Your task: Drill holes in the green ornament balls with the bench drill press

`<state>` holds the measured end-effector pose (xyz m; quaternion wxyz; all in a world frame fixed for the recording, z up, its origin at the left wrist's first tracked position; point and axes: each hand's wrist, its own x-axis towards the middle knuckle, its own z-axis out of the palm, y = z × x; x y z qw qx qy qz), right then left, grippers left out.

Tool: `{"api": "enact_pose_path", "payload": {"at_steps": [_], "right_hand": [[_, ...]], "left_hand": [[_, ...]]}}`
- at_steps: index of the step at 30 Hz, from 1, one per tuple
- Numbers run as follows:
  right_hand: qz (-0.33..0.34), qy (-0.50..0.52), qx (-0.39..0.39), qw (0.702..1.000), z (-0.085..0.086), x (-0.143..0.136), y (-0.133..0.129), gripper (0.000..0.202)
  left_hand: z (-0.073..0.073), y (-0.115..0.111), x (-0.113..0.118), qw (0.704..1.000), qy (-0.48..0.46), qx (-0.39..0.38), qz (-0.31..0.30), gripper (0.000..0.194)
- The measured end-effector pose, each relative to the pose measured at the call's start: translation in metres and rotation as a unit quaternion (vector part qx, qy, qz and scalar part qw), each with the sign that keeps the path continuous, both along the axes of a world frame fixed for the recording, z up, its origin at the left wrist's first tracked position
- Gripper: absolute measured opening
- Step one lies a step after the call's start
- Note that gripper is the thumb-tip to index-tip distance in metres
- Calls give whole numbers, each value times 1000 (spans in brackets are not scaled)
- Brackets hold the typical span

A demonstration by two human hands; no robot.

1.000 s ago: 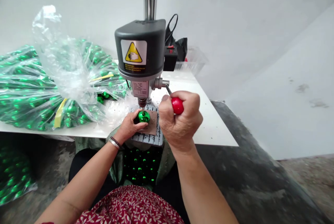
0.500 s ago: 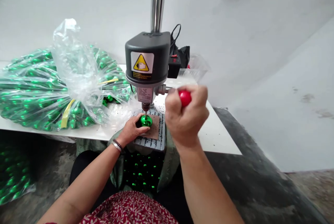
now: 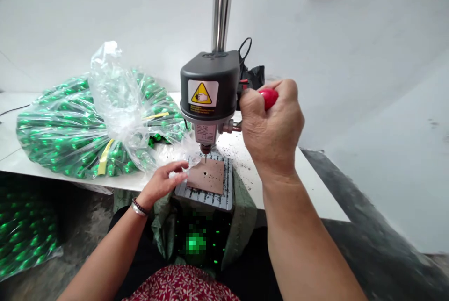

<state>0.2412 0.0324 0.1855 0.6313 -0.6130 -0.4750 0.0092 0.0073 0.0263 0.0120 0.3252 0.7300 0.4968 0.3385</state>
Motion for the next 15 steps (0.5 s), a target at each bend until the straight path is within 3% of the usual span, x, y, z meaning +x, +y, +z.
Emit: {"api": "enact_pose_path", "payload": {"at_steps": [2, 5, 7, 10, 15], "right_hand": [[0, 6, 1, 1000, 1, 1, 0, 25], [0, 2, 11, 1000, -1, 3, 1, 25], [-3, -2, 29, 1000, -5, 5, 3, 24], [5, -15, 55, 998, -12, 8, 5, 24], [8, -27, 62, 998, -20, 10, 7, 28]], "left_hand": [[6, 27, -5, 987, 80, 45, 134, 33], [17, 75, -13, 940, 257, 42, 220, 43], [21, 104, -16, 921, 320, -6, 224, 40], [22, 130, -17, 920, 332, -36, 206, 36], [13, 137, -20, 931, 326, -23, 160, 41]]}}
